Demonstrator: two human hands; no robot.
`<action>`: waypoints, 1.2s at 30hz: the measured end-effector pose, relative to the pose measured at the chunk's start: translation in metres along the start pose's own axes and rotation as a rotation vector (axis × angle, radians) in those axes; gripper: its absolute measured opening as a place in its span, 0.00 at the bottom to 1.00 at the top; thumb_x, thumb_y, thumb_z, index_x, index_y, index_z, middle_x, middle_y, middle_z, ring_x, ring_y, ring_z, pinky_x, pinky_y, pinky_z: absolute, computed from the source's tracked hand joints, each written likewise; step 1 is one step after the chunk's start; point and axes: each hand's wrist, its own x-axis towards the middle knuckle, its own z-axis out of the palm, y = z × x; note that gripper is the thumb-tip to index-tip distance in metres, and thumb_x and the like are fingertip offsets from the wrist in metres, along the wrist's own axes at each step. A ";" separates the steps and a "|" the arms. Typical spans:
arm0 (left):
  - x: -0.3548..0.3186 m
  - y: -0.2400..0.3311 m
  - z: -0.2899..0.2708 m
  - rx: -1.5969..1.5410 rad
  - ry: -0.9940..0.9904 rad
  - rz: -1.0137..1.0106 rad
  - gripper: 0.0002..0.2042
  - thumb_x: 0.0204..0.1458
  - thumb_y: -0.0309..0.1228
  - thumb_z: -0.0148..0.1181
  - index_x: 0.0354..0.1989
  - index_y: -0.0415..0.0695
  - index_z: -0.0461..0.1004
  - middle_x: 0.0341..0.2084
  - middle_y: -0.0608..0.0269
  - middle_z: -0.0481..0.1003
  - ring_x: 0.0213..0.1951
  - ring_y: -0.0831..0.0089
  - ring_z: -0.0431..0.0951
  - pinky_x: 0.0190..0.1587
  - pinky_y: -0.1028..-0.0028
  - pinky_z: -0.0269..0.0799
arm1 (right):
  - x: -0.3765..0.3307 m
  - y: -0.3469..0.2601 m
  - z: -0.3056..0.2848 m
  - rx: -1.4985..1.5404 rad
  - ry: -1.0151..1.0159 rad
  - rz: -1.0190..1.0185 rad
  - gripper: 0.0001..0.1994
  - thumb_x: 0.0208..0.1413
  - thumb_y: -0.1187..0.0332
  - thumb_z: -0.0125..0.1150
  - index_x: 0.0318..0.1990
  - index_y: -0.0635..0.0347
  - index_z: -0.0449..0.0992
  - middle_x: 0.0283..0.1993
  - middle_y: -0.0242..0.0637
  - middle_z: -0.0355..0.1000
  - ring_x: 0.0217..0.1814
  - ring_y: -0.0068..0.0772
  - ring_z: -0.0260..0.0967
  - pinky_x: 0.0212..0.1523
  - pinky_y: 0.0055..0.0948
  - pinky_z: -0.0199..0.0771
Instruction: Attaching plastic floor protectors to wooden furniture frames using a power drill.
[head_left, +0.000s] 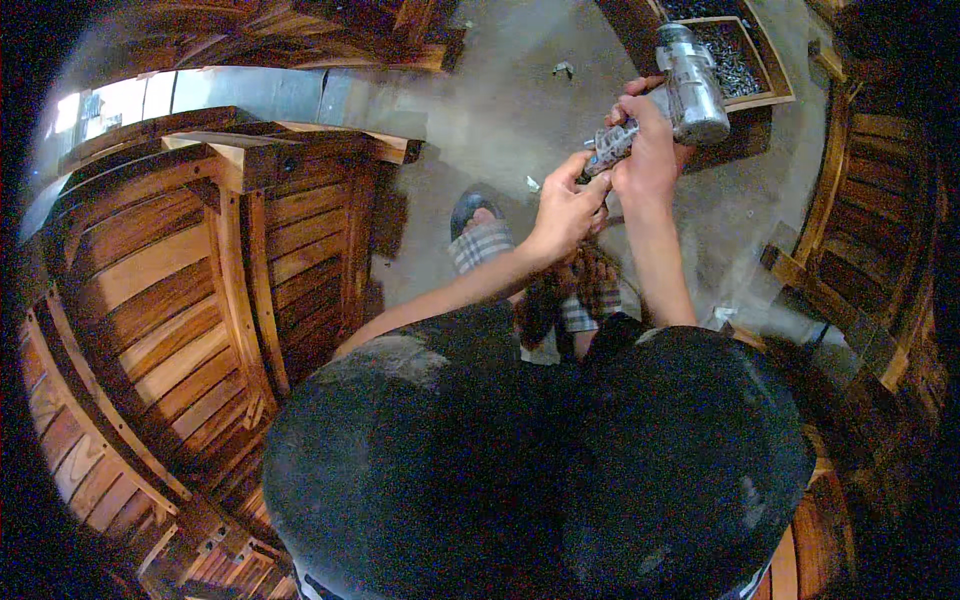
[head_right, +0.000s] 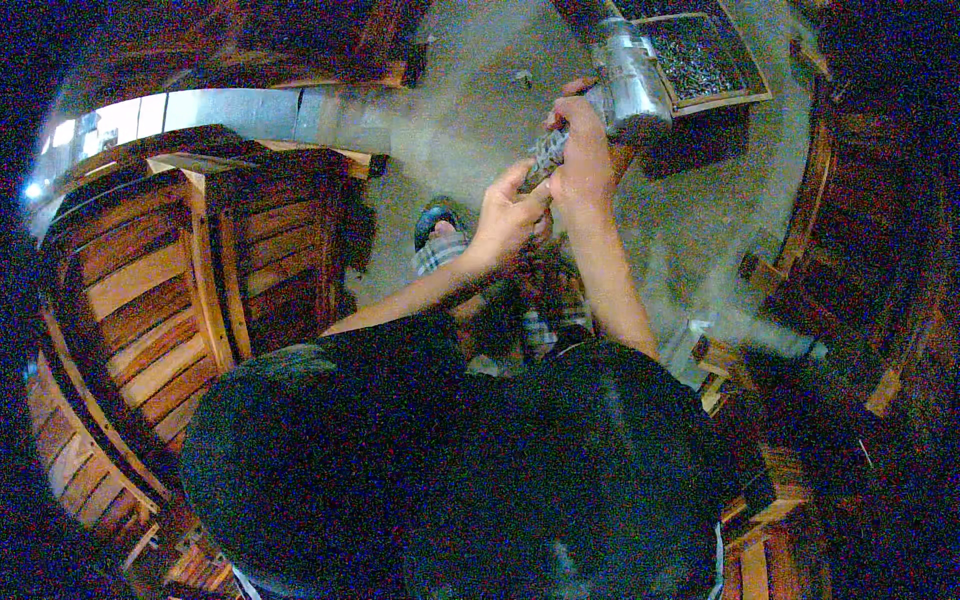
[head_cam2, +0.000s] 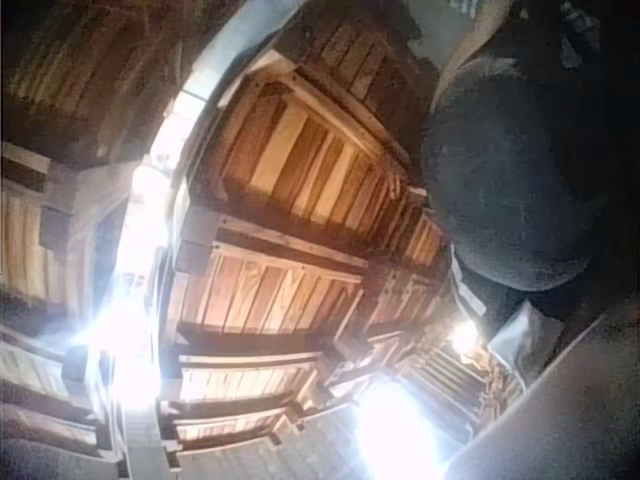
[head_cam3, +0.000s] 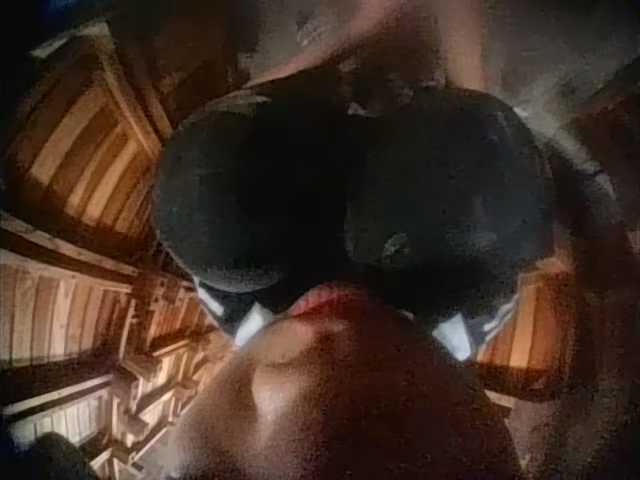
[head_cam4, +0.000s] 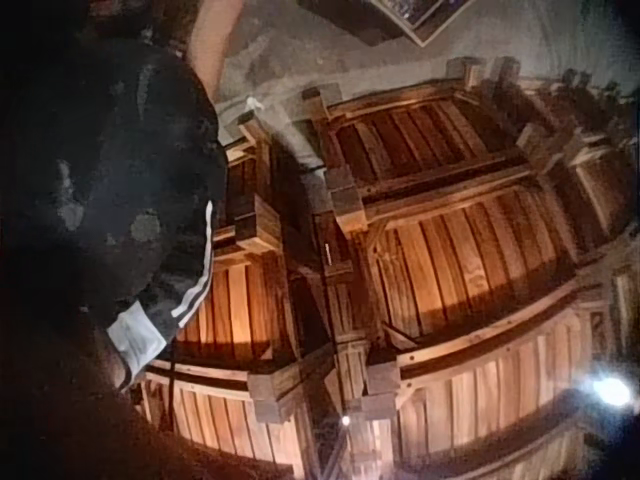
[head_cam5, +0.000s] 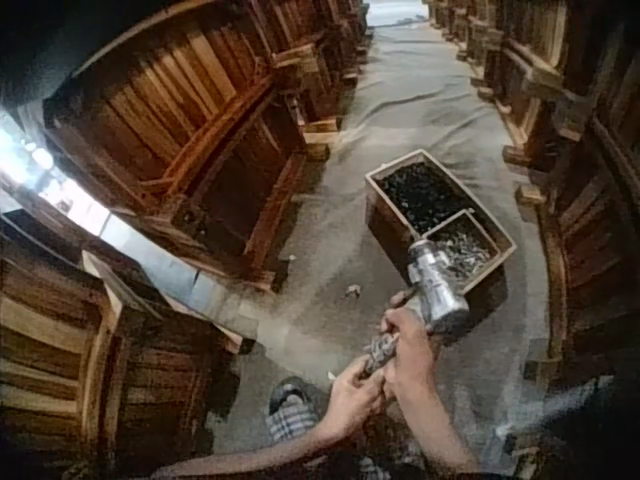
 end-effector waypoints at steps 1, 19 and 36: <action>-0.001 0.001 0.002 0.023 0.035 0.012 0.11 0.56 0.27 0.51 0.48 0.42 0.64 0.10 0.71 0.62 0.09 0.82 0.59 0.12 0.78 0.52 | -0.001 -0.001 0.000 -0.013 -0.005 0.003 0.15 0.44 0.81 0.54 0.39 0.52 0.64 0.31 0.28 0.65 0.25 0.21 0.61 0.26 0.23 0.65; -0.002 0.001 -0.007 -0.030 -0.036 -0.052 0.08 0.57 0.27 0.50 0.43 0.43 0.64 0.13 0.70 0.62 0.11 0.82 0.60 0.13 0.78 0.55 | -0.001 0.005 -0.002 -0.026 -0.004 -0.031 0.15 0.41 0.82 0.54 0.37 0.54 0.65 0.31 0.28 0.67 0.25 0.23 0.63 0.27 0.24 0.67; 0.002 0.001 -0.010 -0.212 -0.111 -0.108 0.07 0.58 0.26 0.49 0.43 0.45 0.62 0.12 0.71 0.58 0.10 0.82 0.57 0.13 0.77 0.52 | 0.002 0.005 -0.002 0.054 0.008 0.066 0.15 0.41 0.82 0.55 0.37 0.53 0.66 0.31 0.27 0.67 0.25 0.22 0.62 0.27 0.24 0.66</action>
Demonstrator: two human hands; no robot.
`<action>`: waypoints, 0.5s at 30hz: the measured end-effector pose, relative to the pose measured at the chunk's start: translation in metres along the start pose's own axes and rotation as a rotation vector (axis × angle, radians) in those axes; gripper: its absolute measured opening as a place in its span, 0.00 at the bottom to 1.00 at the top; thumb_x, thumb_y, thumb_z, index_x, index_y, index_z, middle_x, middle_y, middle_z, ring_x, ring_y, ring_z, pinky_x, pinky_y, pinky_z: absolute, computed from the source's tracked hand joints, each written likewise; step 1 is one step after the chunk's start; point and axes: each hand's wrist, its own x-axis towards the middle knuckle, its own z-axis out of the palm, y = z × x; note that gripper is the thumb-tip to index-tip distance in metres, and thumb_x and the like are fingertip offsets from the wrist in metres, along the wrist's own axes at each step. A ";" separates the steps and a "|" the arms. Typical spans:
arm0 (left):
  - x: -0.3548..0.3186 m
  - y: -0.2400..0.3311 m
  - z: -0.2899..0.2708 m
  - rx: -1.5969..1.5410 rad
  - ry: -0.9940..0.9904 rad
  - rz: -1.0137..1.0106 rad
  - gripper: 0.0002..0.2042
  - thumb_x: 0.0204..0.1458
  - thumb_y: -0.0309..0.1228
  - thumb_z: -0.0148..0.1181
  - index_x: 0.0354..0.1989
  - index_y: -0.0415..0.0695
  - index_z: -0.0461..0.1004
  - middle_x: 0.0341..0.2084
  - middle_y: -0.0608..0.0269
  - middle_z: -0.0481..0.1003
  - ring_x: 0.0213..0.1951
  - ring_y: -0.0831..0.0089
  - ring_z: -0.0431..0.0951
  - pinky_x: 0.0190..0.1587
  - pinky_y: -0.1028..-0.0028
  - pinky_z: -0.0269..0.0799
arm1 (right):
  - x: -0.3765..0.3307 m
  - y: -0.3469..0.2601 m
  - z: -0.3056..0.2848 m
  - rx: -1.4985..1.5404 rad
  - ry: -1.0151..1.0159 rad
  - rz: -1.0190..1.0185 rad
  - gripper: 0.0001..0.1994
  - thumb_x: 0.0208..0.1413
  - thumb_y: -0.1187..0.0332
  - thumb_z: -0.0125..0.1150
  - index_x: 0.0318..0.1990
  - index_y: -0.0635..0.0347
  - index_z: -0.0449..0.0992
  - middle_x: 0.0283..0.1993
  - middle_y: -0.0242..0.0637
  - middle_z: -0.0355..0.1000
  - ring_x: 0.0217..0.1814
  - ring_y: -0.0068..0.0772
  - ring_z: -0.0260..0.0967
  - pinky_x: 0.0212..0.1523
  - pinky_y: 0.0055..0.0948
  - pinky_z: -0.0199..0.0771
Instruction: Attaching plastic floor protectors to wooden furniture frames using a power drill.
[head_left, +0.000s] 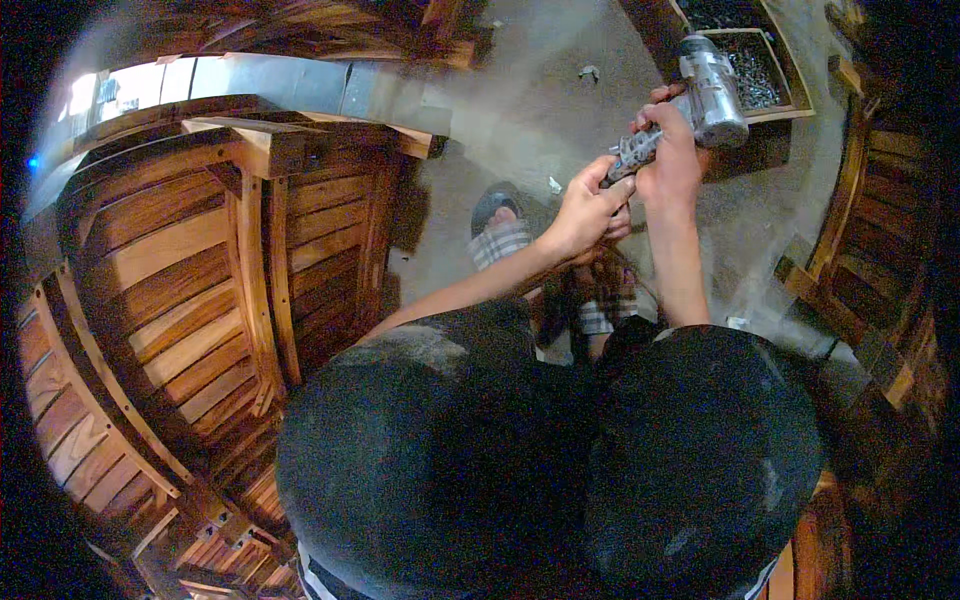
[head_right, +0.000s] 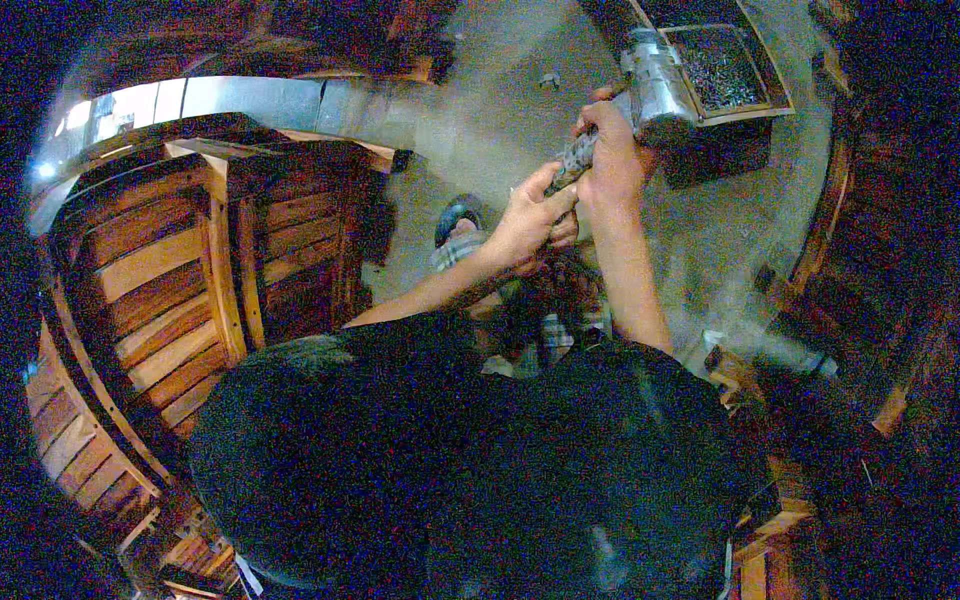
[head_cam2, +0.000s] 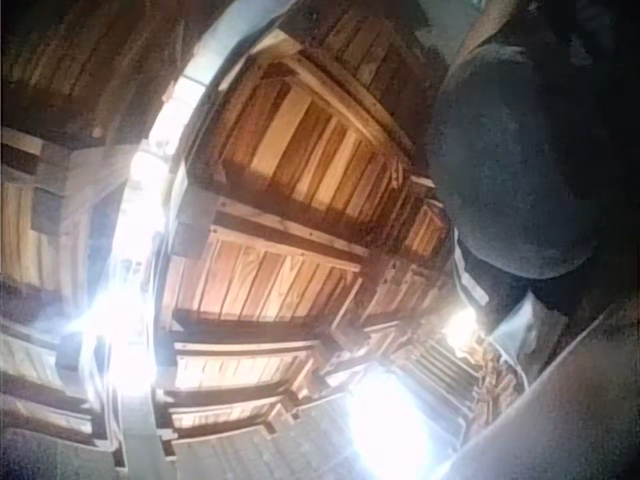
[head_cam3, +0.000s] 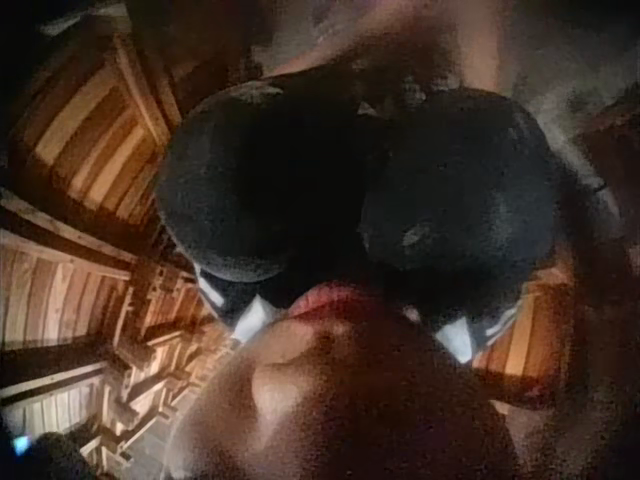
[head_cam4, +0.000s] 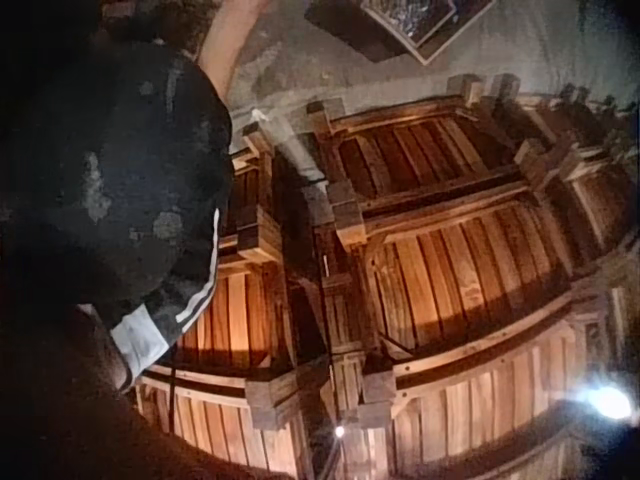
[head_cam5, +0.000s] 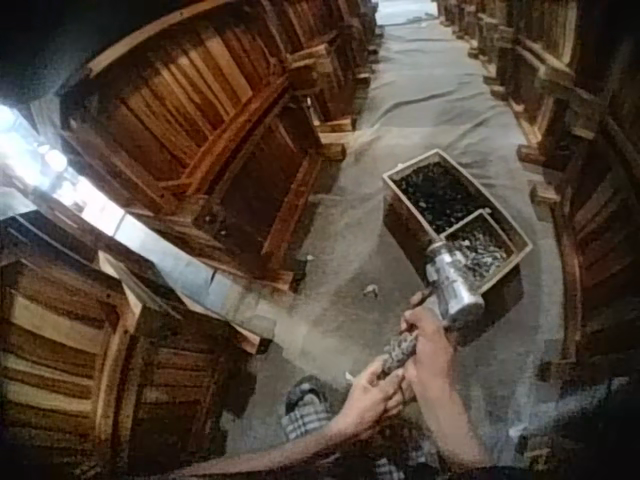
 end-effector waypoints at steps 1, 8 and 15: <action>0.001 -0.002 -0.001 0.025 0.013 0.030 0.07 0.57 0.26 0.49 0.43 0.45 0.62 0.12 0.71 0.58 0.10 0.82 0.57 0.13 0.77 0.52 | -0.001 0.000 0.002 -0.013 -0.024 -0.014 0.15 0.41 0.82 0.55 0.37 0.53 0.66 0.31 0.27 0.67 0.25 0.22 0.62 0.27 0.24 0.66; -0.003 -0.002 0.006 0.224 0.143 0.108 0.07 0.57 0.25 0.49 0.43 0.45 0.62 0.13 0.71 0.60 0.10 0.82 0.59 0.12 0.78 0.53 | -0.001 0.002 0.005 -0.052 -0.044 -0.020 0.15 0.40 0.82 0.55 0.38 0.55 0.66 0.31 0.29 0.67 0.24 0.24 0.63 0.26 0.25 0.67; 0.000 -0.006 0.006 0.261 0.148 0.115 0.08 0.56 0.27 0.50 0.42 0.43 0.62 0.13 0.70 0.62 0.10 0.82 0.60 0.12 0.78 0.55 | 0.000 0.001 0.001 -0.068 -0.038 -0.072 0.15 0.40 0.83 0.55 0.38 0.55 0.66 0.31 0.30 0.67 0.24 0.24 0.63 0.26 0.26 0.68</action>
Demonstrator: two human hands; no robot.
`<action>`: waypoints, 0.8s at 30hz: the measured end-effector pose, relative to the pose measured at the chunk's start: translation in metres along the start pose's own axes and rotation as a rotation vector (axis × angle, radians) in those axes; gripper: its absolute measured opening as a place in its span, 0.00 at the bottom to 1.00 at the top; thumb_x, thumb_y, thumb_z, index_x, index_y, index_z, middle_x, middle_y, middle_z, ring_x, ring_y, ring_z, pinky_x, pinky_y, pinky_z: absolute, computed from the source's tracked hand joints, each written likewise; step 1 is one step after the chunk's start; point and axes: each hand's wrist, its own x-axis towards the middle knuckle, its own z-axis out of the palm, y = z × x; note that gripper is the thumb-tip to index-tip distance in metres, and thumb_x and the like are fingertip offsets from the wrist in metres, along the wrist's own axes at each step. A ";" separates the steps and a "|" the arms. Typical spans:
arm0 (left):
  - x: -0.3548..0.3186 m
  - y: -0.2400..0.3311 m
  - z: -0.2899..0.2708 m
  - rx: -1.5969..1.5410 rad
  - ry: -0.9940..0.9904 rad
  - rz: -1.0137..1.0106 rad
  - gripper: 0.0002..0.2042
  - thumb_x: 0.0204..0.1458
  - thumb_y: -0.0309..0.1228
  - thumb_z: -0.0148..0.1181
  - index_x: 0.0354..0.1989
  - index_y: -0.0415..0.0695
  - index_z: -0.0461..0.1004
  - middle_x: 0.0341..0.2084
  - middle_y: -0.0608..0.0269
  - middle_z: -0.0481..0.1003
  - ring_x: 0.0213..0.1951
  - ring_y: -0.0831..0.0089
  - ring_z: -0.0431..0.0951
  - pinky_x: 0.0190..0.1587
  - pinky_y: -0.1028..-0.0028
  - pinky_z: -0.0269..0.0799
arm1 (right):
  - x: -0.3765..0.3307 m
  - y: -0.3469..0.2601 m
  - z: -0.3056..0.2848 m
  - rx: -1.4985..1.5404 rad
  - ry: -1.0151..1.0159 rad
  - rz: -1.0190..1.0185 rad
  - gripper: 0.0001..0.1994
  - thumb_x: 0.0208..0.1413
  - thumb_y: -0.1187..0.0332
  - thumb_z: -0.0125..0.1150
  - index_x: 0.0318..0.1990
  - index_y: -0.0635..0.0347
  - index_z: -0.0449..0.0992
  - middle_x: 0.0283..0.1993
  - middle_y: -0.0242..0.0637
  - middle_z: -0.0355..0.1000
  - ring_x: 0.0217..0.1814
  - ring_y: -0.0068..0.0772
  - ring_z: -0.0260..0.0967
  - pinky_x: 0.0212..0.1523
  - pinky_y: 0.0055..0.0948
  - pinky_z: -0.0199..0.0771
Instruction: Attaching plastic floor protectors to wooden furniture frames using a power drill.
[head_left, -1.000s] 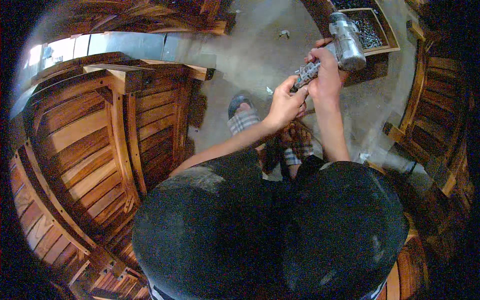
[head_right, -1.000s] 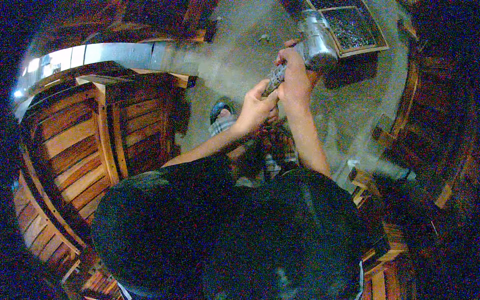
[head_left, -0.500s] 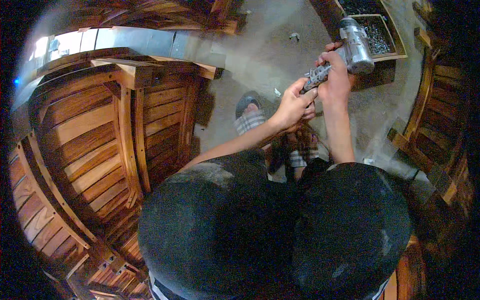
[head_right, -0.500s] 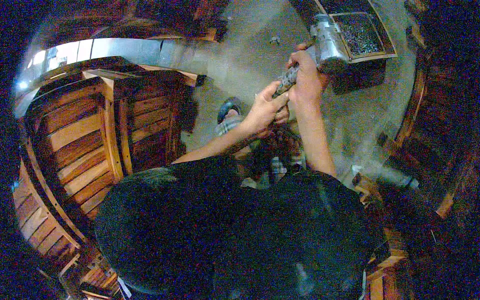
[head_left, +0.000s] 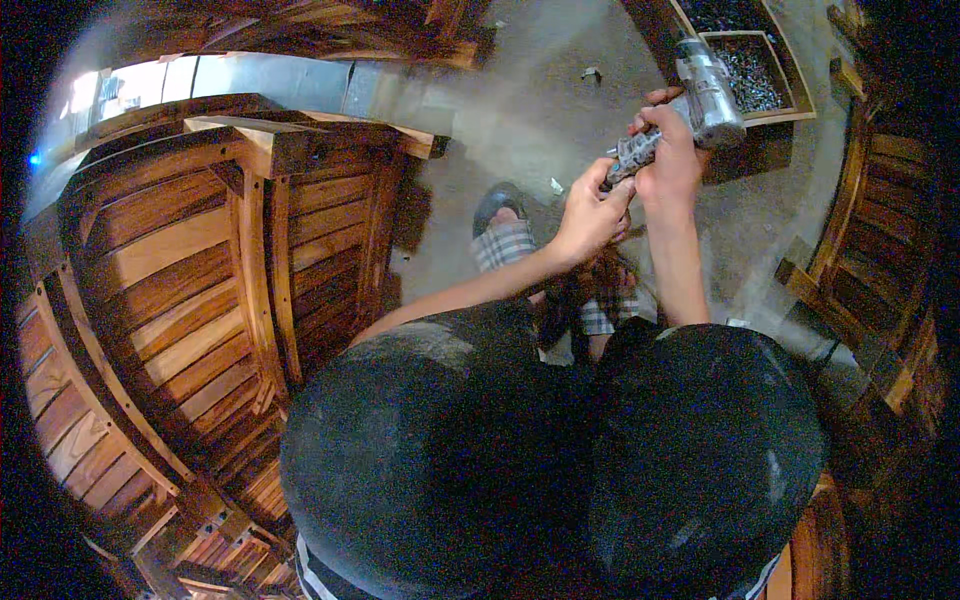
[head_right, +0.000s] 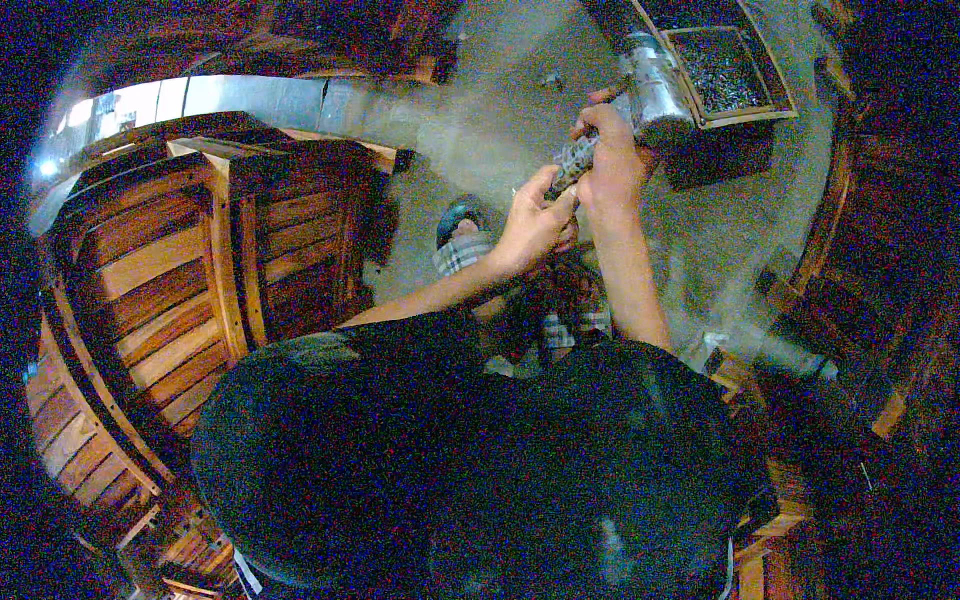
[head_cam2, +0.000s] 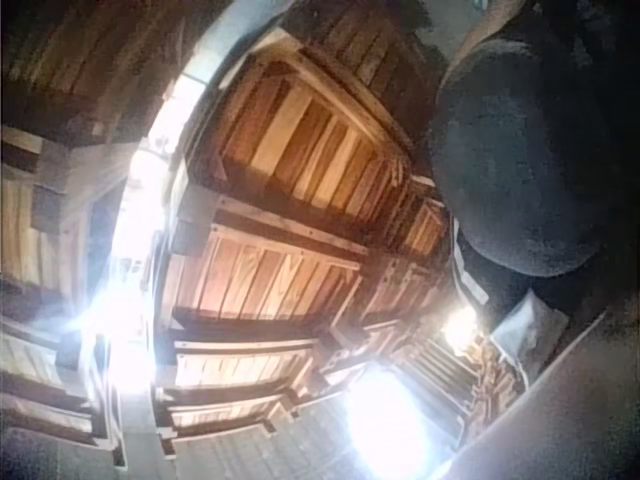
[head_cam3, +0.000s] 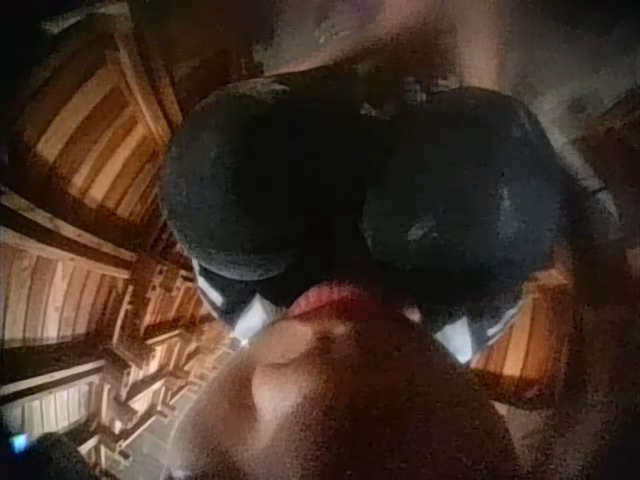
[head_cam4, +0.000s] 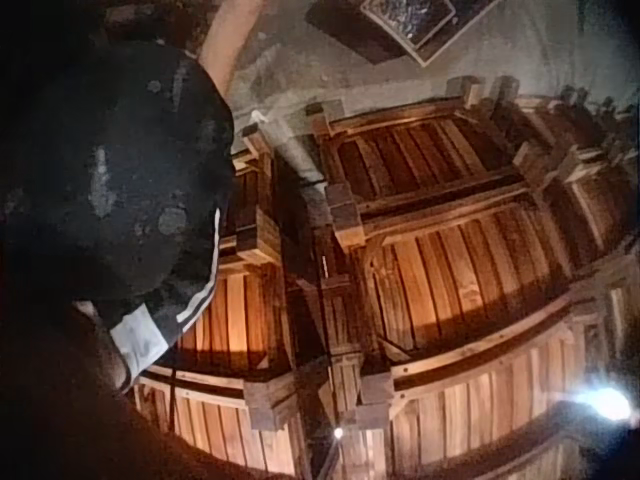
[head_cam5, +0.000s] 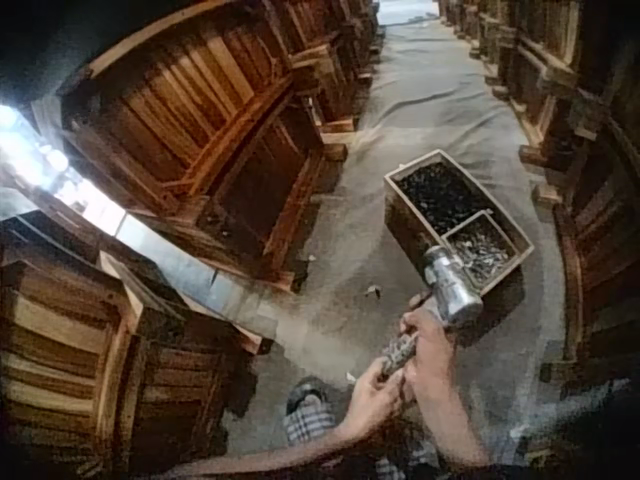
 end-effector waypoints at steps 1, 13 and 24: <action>0.001 -0.001 0.000 0.014 0.003 0.020 0.08 0.56 0.27 0.50 0.42 0.42 0.62 0.13 0.70 0.62 0.10 0.82 0.60 0.12 0.78 0.55 | 0.001 0.000 -0.001 0.008 0.004 0.009 0.16 0.40 0.82 0.55 0.38 0.55 0.66 0.31 0.30 0.68 0.24 0.25 0.64 0.27 0.26 0.68; 0.006 -0.001 0.002 -0.036 -0.023 -0.038 0.09 0.56 0.28 0.51 0.42 0.42 0.61 0.09 0.68 0.61 0.09 0.79 0.60 0.11 0.76 0.53 | 0.002 0.001 -0.010 0.034 0.027 0.037 0.11 0.41 0.79 0.55 0.36 0.57 0.68 0.26 0.30 0.66 0.23 0.23 0.63 0.24 0.23 0.65; -0.013 0.046 -0.030 -0.048 -0.097 -0.210 0.26 0.53 0.25 0.52 0.60 0.40 0.52 0.13 0.70 0.61 0.14 0.79 0.59 0.15 0.79 0.55 | -0.012 -0.023 0.004 -0.082 -0.122 0.058 0.12 0.42 0.73 0.57 0.38 0.57 0.71 0.22 0.26 0.64 0.22 0.19 0.60 0.23 0.21 0.59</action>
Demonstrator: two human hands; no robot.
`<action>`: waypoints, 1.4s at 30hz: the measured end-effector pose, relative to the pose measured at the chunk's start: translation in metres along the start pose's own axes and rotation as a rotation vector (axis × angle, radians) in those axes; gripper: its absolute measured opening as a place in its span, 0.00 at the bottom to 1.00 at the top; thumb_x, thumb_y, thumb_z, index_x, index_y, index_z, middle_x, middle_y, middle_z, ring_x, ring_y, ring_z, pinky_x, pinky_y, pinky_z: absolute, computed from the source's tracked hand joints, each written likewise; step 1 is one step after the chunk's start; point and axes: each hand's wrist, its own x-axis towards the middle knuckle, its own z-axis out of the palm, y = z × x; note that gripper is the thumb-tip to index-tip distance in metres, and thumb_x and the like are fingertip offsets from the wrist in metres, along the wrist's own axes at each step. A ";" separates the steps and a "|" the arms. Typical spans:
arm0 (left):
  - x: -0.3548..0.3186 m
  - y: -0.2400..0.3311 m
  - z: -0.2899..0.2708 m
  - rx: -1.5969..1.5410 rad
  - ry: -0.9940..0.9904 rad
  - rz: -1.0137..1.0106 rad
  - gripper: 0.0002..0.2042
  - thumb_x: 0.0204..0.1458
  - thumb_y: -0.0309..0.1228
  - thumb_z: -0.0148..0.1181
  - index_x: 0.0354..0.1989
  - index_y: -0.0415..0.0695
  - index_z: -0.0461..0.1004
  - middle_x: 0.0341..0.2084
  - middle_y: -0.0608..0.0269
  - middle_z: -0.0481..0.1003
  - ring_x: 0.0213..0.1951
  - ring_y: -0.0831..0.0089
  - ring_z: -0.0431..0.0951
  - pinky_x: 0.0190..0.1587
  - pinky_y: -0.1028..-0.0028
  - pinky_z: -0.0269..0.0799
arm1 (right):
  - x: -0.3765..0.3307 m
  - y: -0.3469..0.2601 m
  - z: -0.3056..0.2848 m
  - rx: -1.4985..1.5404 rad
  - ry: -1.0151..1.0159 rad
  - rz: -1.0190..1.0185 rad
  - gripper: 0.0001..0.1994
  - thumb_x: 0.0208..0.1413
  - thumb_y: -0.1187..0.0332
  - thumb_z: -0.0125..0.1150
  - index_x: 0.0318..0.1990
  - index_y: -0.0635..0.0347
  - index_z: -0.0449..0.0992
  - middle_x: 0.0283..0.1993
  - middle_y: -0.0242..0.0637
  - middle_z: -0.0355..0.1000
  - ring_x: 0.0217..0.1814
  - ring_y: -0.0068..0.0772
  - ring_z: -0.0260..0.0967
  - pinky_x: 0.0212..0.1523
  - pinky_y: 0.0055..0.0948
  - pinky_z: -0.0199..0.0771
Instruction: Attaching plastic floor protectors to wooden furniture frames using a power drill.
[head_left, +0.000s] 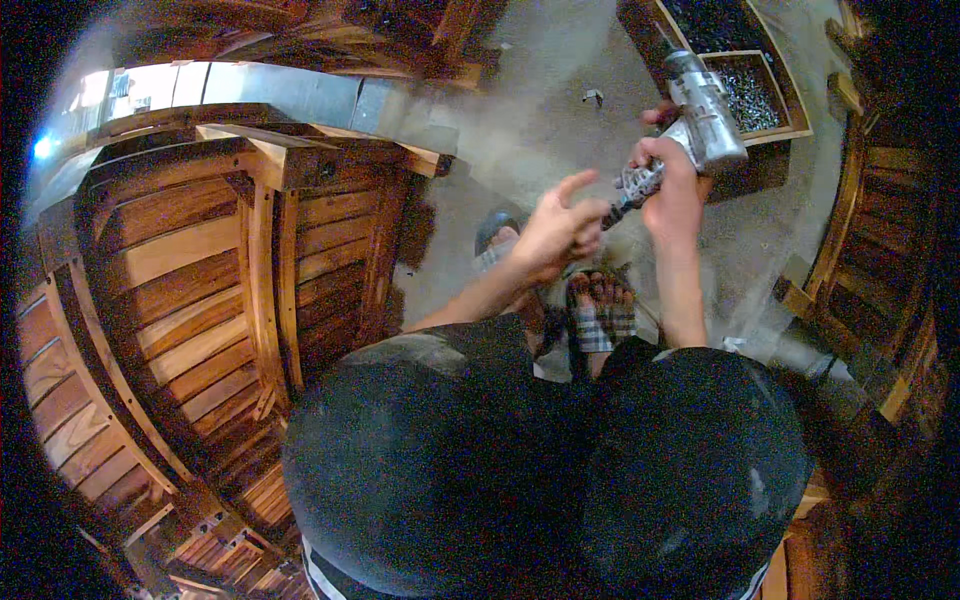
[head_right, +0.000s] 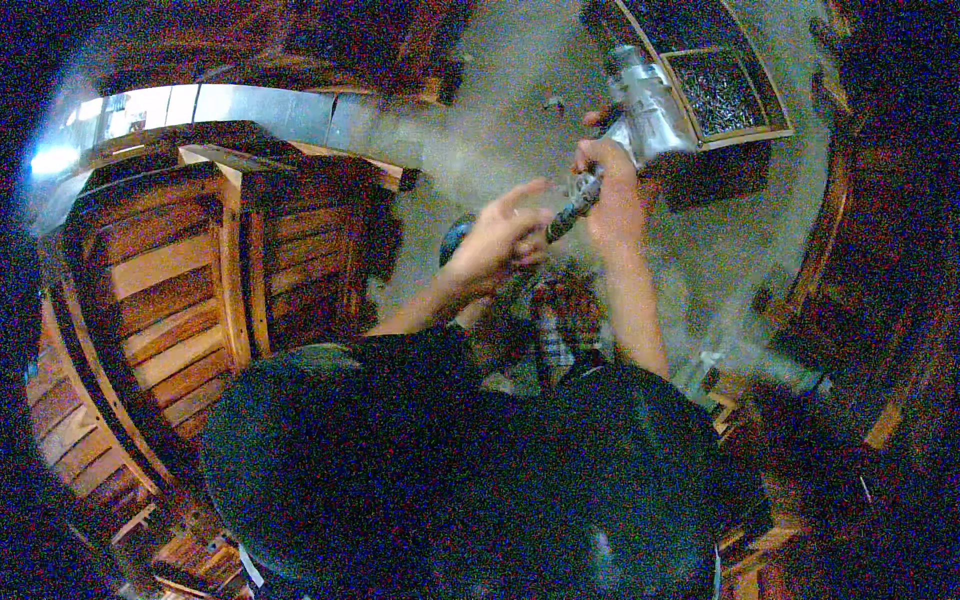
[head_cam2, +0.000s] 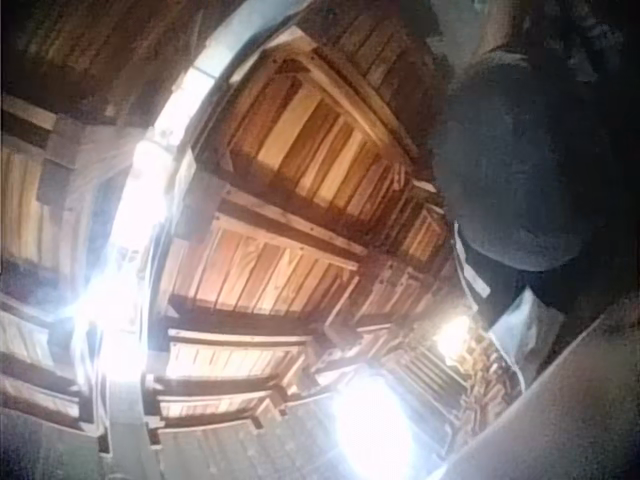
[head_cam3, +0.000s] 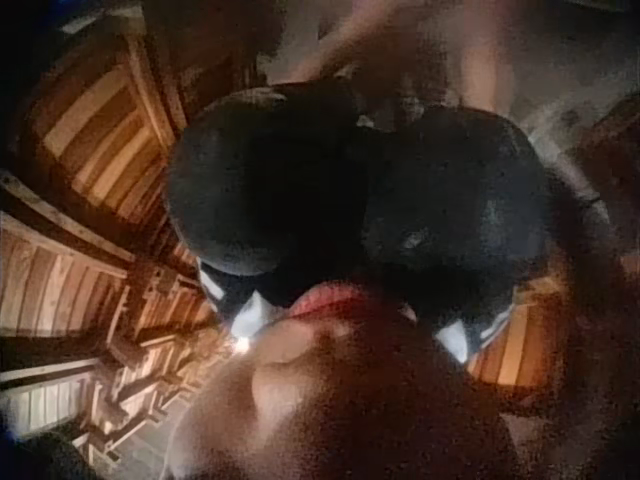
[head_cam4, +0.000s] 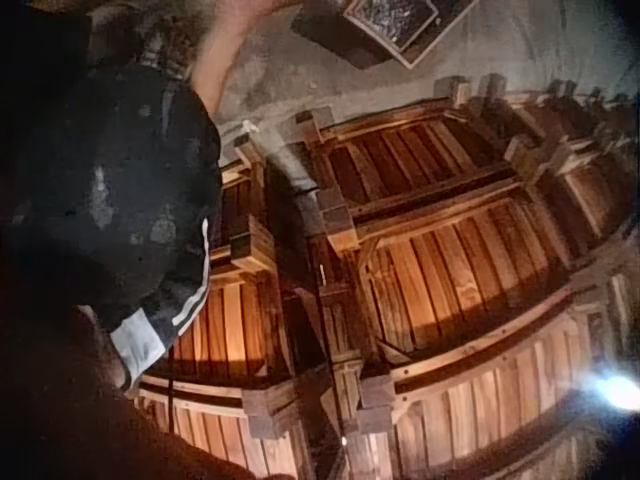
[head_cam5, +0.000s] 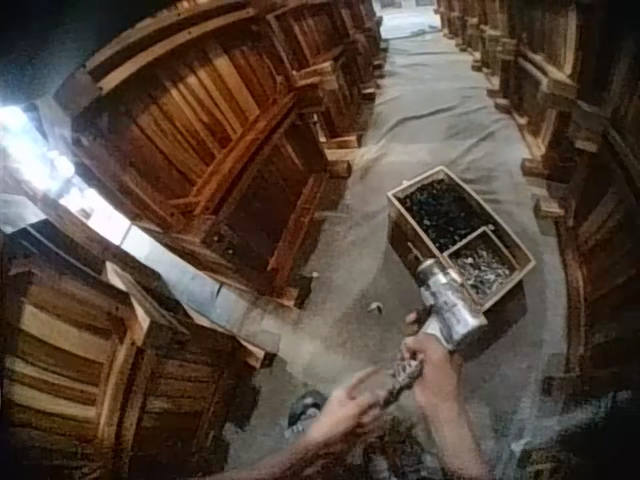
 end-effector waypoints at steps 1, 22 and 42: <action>-0.003 0.008 -0.018 -0.116 -0.053 0.048 0.25 0.52 0.25 0.52 0.59 0.40 0.55 0.14 0.70 0.61 0.14 0.79 0.59 0.15 0.79 0.55 | -0.002 -0.006 0.002 -0.050 -0.032 -0.040 0.12 0.42 0.73 0.58 0.38 0.57 0.71 0.22 0.25 0.64 0.22 0.19 0.59 0.23 0.20 0.58; 0.008 0.028 -0.115 -0.722 -0.273 0.246 0.27 0.52 0.31 0.42 0.59 0.28 0.53 0.46 0.45 0.68 0.31 0.69 0.69 0.24 0.81 0.66 | -0.051 -0.003 -0.004 -0.575 -0.531 -0.051 0.15 0.39 0.78 0.60 0.39 0.61 0.75 0.36 0.32 0.74 0.36 0.22 0.70 0.37 0.23 0.69; 0.007 0.031 -0.110 -0.261 -0.074 0.354 0.22 0.58 0.39 0.44 0.52 0.32 0.63 0.27 0.50 0.74 0.19 0.73 0.67 0.17 0.81 0.59 | -0.049 0.008 -0.023 -0.650 -0.645 -0.058 0.16 0.40 0.76 0.64 0.41 0.59 0.76 0.40 0.32 0.76 0.41 0.26 0.72 0.43 0.27 0.70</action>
